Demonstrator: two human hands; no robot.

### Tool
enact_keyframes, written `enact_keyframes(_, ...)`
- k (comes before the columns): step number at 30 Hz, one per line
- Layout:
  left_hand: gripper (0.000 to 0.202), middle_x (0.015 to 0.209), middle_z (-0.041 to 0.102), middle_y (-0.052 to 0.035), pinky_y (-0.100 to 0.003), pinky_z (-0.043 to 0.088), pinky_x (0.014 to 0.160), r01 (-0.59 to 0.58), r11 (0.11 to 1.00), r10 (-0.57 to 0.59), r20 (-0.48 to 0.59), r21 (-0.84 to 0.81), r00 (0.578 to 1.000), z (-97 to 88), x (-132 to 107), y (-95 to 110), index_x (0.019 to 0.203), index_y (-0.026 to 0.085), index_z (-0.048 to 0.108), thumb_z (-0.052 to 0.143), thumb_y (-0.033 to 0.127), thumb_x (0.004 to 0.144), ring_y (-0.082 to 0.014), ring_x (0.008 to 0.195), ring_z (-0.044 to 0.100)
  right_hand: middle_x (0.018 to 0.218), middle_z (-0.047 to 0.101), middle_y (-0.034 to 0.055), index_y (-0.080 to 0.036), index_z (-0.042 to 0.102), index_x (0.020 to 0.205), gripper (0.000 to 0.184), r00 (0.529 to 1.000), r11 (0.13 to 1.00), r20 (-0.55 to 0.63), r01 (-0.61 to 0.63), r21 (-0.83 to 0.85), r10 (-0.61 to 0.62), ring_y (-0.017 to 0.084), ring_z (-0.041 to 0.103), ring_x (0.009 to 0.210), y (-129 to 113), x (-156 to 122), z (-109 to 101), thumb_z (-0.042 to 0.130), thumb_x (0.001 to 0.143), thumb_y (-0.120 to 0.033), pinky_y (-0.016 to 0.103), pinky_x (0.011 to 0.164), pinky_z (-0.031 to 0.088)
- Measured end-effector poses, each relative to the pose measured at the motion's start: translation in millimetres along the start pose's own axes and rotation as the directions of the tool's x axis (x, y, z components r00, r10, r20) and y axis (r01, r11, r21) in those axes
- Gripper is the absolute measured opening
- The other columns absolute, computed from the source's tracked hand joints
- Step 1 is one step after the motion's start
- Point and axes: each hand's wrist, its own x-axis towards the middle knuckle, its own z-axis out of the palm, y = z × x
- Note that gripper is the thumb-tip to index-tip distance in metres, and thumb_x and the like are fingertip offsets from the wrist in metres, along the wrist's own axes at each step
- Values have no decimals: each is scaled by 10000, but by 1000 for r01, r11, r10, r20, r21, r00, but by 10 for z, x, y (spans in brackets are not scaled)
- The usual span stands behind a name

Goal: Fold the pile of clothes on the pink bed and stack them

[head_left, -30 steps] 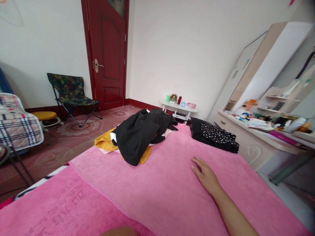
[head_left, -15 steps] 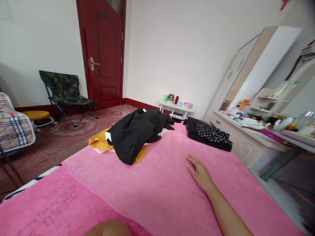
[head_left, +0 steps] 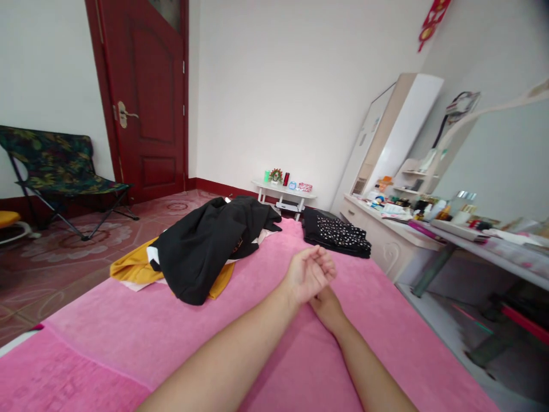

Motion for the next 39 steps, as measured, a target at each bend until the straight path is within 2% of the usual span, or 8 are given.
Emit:
enact_keyframes(5,186,599,368,14,-194,379,533,-19,1000,18,-33,-24,999,-304,51,171,634,127,481,446,158,814,-87,528,392,1089,659,106,-169,623,1069,287,999,999,2,39,4,-39,247,592,1003,-38,-5,-7,527,836,-306,388,889,454)
enact_keyframes(15,309,539,257,51,-186,322,472,-18,1000,18,46,2,999,-426,33,247,552,172,316,459,193,825,-67,456,312,1122,648,78,-199,645,1050,249,995,995,18,96,15,-96,238,563,1065,-55,11,-25,540,836,-271,397,952,415)
enact_keyframes(22,326,592,484,51,-163,397,554,-194,890,251,-89,412,964,-527,53,235,671,141,491,804,166,584,-42,524,462,1311,552,74,-202,567,1244,422,997,997,34,72,29,-73,230,482,1222,-12,5,-14,528,830,-272,413,1055,338)
enact_keyframes(27,334,602,591,7,-214,414,545,-66,454,305,-86,888,948,-587,-36,328,723,119,628,827,306,531,-83,520,517,1240,603,66,-206,610,1182,364,998,998,46,30,62,-33,213,531,1166,13,-1,-22,507,845,-297,397,1031,380)
enact_keyframes(30,133,589,607,-5,-234,412,546,-49,-95,241,70,994,968,-421,-243,666,705,138,670,731,245,654,-113,528,536,1268,585,77,-203,640,1141,344,999,999,35,9,33,-10,225,515,1191,45,-1,-12,513,841,-313,420,1050,360)
enact_keyframes(34,145,866,679,-34,-290,443,774,25,-770,293,318,637,902,11,-666,1334,860,219,689,556,213,802,-188,849,612,1283,574,99,-182,667,1092,330,1000,1000,2,-8,-8,9,235,504,1206,107,7,26,530,822,-314,431,1061,347)
enact_keyframes(36,220,1013,654,-62,-333,414,888,205,-888,373,384,411,845,172,-884,1617,997,222,652,554,300,815,-234,1020,566,1279,577,99,-180,667,1089,328,1000,1000,-4,-6,-19,6,233,510,1199,129,14,43,529,819,-308,430,1057,353)
enact_keyframes(39,552,1067,621,-128,-383,420,893,508,-833,551,270,218,789,204,-1162,1851,1143,158,560,564,556,761,-298,1047,555,1267,586,91,-189,672,1069,312,1000,999,-11,-5,-34,5,232,518,1189,142,24,57,531,813,-299,430,1052,358)
